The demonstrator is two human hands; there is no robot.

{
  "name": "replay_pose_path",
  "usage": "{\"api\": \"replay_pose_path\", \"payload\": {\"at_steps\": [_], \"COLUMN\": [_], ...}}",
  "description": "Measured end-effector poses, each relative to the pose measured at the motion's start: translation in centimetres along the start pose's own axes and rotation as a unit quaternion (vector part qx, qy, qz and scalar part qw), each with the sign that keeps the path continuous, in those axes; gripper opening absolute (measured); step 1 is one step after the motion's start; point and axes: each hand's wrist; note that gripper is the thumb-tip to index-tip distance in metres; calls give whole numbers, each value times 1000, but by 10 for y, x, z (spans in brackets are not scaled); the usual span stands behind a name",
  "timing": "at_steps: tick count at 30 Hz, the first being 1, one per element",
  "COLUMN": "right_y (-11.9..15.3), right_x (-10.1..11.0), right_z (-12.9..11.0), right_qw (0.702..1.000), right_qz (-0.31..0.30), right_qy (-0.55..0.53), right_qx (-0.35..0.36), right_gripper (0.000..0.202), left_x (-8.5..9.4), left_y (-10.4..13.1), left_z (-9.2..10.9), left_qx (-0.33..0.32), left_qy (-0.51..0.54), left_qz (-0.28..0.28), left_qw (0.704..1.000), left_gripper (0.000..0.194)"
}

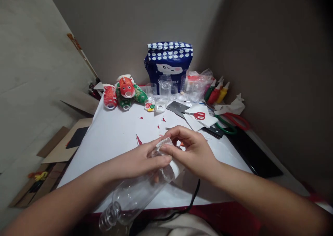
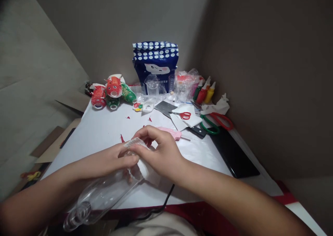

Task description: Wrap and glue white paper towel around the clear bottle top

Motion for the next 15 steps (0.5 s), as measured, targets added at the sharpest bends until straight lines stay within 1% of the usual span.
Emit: {"api": "replay_pose_path", "payload": {"at_steps": [2, 4, 7, 9, 11, 13, 15], "right_y": [2, 2, -1, -4, -7, -7, -6], "right_x": [-3, -4, 0, 7, 14, 18, 19], "right_z": [-2, -3, -6, -9, -13, -15, -14], "right_qw": [1000, 1000, 997, 993, 989, 983, 974], "right_qz": [7, 17, 20, 26, 23, -11, -63], "right_qy": [7, 3, -59, -103, -116, -127, -150], "right_qx": [-7, -15, -39, -58, -88, -130, -156], "right_gripper": [10, 11, 15, 16, 15, 20, 31], "left_x": [-2, -3, -3, -2, -2, -3, -4], "left_y": [1, 3, 5, 6, 7, 9, 11], "left_z": [2, 4, 7, 8, 9, 9, 8], "left_qx": [12, 22, 33, 26, 6, -9, -13], "left_qy": [-20, -50, -83, -87, -96, -115, -145], "left_qz": [6, 18, 37, 45, 61, 80, 85], "left_qw": [1000, 998, 995, 995, 994, 990, 986], "left_gripper": [48, 42, 39, 48, 63, 77, 87]}}
Point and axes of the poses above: each hand's wrist, its own y-axis away from the middle knuckle, its own x-axis out of the back of the hand, z = x × y, and after that the axes turned 11 degrees about -y, right-handed
